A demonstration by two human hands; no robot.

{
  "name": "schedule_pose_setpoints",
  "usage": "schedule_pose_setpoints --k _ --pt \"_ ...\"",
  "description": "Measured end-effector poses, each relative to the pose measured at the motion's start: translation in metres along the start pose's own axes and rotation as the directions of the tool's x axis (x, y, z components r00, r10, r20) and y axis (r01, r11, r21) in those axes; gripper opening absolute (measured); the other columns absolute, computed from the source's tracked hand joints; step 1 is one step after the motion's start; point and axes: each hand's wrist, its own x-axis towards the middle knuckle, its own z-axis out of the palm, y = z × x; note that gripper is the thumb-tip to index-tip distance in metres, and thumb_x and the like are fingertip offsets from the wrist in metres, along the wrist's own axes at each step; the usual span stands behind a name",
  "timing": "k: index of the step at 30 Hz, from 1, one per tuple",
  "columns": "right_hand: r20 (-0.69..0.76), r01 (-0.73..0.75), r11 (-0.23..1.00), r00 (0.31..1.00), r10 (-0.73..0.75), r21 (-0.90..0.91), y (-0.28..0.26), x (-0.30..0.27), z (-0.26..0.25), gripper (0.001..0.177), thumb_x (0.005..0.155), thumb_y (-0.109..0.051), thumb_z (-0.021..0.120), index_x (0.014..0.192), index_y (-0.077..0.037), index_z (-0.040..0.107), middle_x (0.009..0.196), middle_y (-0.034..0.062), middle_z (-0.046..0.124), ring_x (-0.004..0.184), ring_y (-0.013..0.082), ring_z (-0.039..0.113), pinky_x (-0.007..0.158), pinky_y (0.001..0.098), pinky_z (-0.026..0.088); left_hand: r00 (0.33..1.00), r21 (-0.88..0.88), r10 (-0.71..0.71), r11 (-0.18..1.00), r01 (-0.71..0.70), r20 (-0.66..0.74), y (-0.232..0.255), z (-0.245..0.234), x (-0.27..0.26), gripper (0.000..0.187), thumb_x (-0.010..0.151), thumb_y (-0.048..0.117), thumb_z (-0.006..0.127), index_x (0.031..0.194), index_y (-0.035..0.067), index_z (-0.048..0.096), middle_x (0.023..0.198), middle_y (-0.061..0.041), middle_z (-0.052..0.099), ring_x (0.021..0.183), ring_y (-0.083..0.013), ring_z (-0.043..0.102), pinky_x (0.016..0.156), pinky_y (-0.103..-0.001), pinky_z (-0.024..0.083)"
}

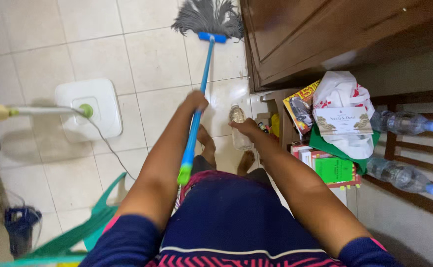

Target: The person mops the tiled floor using a mop while holding a water bottle, moving around a bed, chairs, and dumbbells in a room.

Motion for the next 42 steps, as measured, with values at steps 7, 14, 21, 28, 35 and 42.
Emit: schedule_pose_setpoints --k 7,14,21,28,35,42 --pt "-0.143 0.385 0.908 0.902 -0.408 -0.167 0.065 -0.01 -0.025 0.099 0.073 -0.054 0.088 0.135 0.012 0.049 0.126 0.0309 0.063 0.114 0.0384 0.066 0.095 0.0431 0.054 0.986 -0.129 -0.137 0.98 0.149 0.097 -0.032 0.153 -0.24 0.051 0.078 0.021 0.062 0.125 0.002 0.063 0.095 -0.032 0.072 0.092 -0.0464 0.072 0.084 -0.053 0.057" --pt "-0.252 0.613 0.784 0.747 -0.616 -0.1 0.107 -0.074 -0.054 0.089 0.073 -0.045 0.087 0.137 0.005 0.049 0.119 0.0256 0.068 0.108 0.0352 0.069 0.094 0.0419 0.054 0.988 -0.085 -0.154 0.985 0.151 -0.031 0.013 0.239 -0.313 0.048 0.083 0.025 0.056 0.128 0.012 0.066 0.096 -0.029 0.071 0.093 -0.0471 0.07 0.086 -0.053 0.055" --pt "-0.235 0.695 0.715 0.684 -0.691 -0.077 0.14 -0.118 -0.069 0.081 0.076 -0.035 0.086 0.137 0.0 0.047 0.12 0.0219 0.068 0.108 0.0335 0.069 0.092 0.0429 0.054 0.986 -0.007 -0.133 0.991 0.133 -0.105 0.079 0.229 -0.159 0.028 0.072 0.015 0.065 0.094 -0.001 0.073 0.094 -0.028 0.072 0.093 -0.0442 0.071 0.083 -0.05 0.058" --pt "-0.288 0.704 0.682 0.623 -0.727 -0.2 0.167 -0.094 -0.041 0.086 0.078 -0.034 0.086 0.144 -0.002 0.042 0.126 0.023 0.065 0.113 0.0355 0.066 0.096 0.0454 0.053 0.95 -0.264 -0.311 0.913 0.31 0.04 0.101 0.251 -0.183 0.029 0.083 0.012 0.057 0.099 -0.008 0.072 0.1 -0.03 0.075 0.096 -0.0417 0.076 0.089 -0.045 0.06" --pt "-0.275 0.703 0.7 0.653 -0.706 -0.126 0.161 -0.09 -0.018 0.088 0.079 -0.04 0.086 0.145 -0.004 0.042 0.126 0.0201 0.068 0.114 0.0322 0.068 0.1 0.0411 0.052 0.982 -0.076 -0.167 0.984 0.161 -0.087 0.042 0.352 -0.393 0.072 0.067 0.021 0.077 0.13 -0.003 0.053 0.109 -0.029 0.068 0.101 -0.0438 0.068 0.086 -0.049 0.056" --pt "-0.242 0.723 0.671 0.63 -0.738 -0.164 0.145 -0.136 -0.008 0.079 0.079 -0.033 0.087 0.14 -0.005 0.046 0.126 0.019 0.066 0.115 0.0315 0.066 0.099 0.0423 0.051 0.901 -0.31 -0.407 0.885 0.348 -0.152 0.004 0.391 -0.537 0.06 0.084 0.025 0.06 0.14 0.003 0.055 0.106 -0.032 0.07 0.102 -0.044 0.069 0.091 -0.05 0.055"
